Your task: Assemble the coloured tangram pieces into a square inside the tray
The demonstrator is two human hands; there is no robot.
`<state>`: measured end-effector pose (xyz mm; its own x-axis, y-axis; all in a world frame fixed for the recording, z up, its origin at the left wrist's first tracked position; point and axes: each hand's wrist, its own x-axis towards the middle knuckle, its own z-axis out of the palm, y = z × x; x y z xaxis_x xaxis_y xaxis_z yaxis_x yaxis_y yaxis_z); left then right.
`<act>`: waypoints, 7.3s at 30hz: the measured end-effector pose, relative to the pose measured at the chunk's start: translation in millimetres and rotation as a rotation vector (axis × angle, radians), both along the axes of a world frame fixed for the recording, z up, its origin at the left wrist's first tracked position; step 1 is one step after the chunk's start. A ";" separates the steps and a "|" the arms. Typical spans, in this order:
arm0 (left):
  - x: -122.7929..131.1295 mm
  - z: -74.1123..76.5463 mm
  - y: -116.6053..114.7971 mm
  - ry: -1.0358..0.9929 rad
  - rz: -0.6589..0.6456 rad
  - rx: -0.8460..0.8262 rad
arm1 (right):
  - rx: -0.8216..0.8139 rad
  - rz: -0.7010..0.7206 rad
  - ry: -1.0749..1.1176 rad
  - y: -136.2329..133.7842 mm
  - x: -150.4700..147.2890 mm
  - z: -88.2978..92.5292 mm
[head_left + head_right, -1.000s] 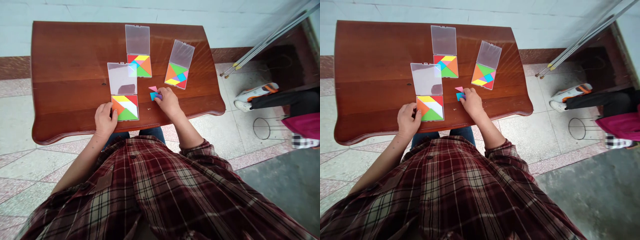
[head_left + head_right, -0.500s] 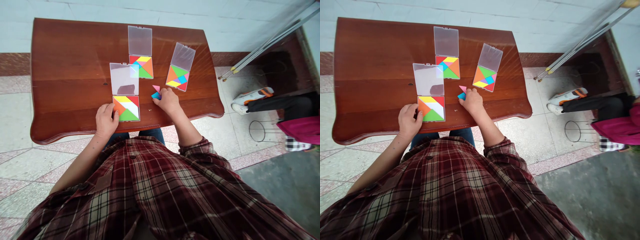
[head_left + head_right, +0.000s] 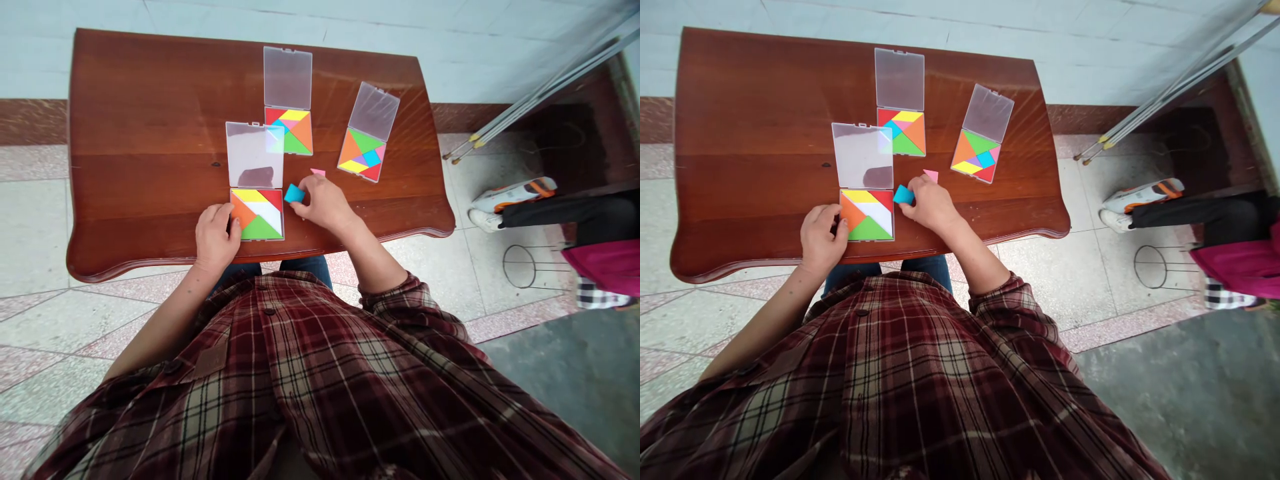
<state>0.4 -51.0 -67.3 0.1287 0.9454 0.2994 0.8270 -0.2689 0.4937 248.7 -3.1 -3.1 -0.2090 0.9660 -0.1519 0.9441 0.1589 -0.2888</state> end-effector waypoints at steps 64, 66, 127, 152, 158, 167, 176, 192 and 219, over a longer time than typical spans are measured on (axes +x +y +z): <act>1.7 2.6 1.5 -0.034 -0.021 -0.012 | -0.080 0.032 0.043 -11.5 -38.5 3.1; 1.4 2.1 1.5 -0.033 -0.021 -0.007 | -0.049 0.012 0.094 -7.6 -27.6 1.9; -4.8 -2.8 5.4 -0.105 -0.023 0.047 | 0.151 -0.129 0.490 -11.0 38.8 -39.9; -2.5 -1.7 3.2 -0.099 -0.016 0.035 | 0.127 0.320 0.187 16.1 -64.0 -25.9; -1.8 -2.1 2.7 -0.118 -0.019 0.025 | 0.171 0.360 0.120 18.5 -71.9 -40.8; 0.5 0.0 1.7 -0.139 -0.021 0.004 | 0.066 0.378 0.171 9.5 -68.4 -31.6; -1.5 -0.6 2.0 -0.121 -0.035 0.023 | 0.053 0.275 0.362 15.1 -35.6 -20.6; -3.6 -1.3 4.3 -0.114 -0.030 0.047 | 0.124 0.100 0.356 29.3 1.3 -28.4; -2.9 0.0 5.4 -0.118 -0.013 0.018 | -0.014 -0.090 0.516 25.8 34.3 -35.2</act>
<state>-2.5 -45.5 -67.3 0.1037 0.9384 0.3296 0.7601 -0.2884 0.5822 283.0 22.7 -38.2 -0.1761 0.9823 -0.0641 0.6881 0.0763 -0.7216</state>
